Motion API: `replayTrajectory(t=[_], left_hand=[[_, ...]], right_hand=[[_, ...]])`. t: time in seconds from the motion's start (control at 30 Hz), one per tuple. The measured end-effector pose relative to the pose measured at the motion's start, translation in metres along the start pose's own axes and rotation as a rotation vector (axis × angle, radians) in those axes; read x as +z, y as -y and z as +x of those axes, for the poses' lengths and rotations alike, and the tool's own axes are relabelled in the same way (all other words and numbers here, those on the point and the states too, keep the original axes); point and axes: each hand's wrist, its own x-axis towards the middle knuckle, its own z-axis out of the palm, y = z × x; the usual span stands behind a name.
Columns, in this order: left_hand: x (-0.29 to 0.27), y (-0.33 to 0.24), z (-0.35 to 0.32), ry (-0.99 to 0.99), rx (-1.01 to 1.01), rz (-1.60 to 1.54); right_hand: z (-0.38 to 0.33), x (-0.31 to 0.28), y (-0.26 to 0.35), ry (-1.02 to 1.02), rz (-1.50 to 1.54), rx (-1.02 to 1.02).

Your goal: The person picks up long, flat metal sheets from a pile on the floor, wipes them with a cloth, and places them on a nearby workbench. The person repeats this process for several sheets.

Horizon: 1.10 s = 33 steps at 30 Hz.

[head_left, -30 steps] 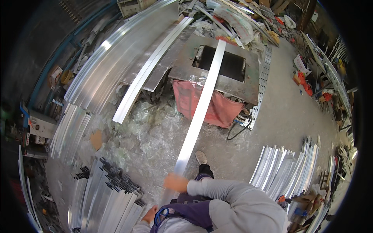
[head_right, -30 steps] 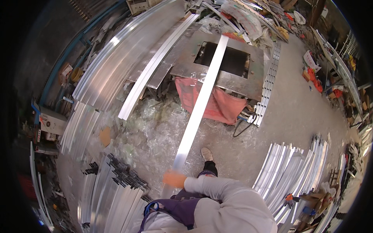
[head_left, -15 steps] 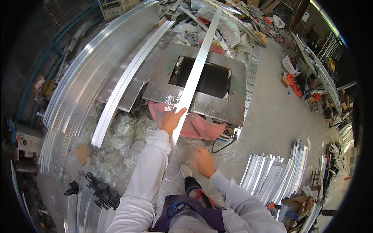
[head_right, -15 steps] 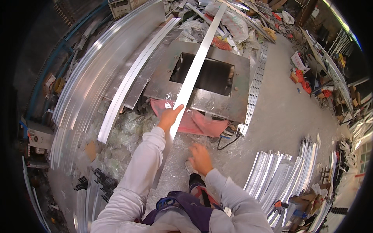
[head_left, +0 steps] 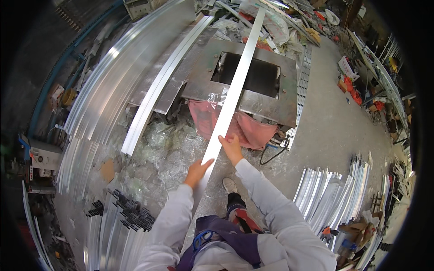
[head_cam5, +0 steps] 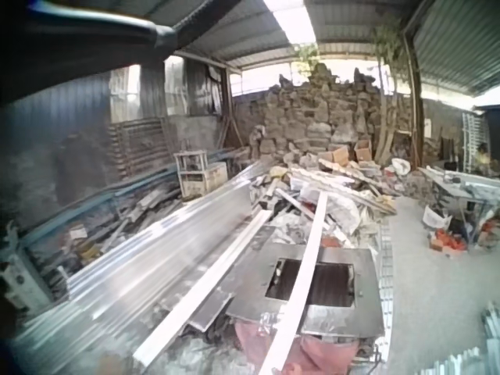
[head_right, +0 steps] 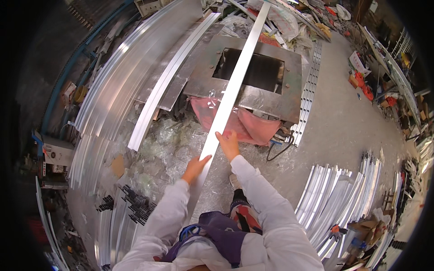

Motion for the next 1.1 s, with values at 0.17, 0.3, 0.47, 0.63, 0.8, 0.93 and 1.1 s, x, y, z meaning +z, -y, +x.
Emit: replayTrajectory(t=[0.17,0.3,0.47,0.63,0.8,0.93,1.1], left_hand=[[0.022,0.198,-0.154,0.032,-0.126,-0.061],[0.029,0.286,-0.287,0.118,-0.248,-0.086],[0.066,0.454,-0.403,0.153,-0.379,-0.519],[0.017,0.406,-0.415,0.399,-0.303,-0.536],[-0.042,0.261,-0.339,0.536,-0.309,-0.76],[-0.031,0.135,-0.239,0.996,-0.252,-1.035],[-0.022,0.006,-0.1,0.461,-0.275,-0.579]], right_hand=[[-0.087,0.038,-0.031,0.11,0.127,0.061],[-0.226,0.042,-0.092,0.219,0.076,0.111],[-0.371,0.037,-0.128,0.319,0.085,0.227],[-0.361,0.024,-0.103,0.469,0.346,0.356],[-0.225,0.036,-0.027,0.512,1.148,0.491],[-0.094,0.054,0.021,0.989,1.801,0.14],[0.014,0.003,0.03,0.425,1.101,0.16]])
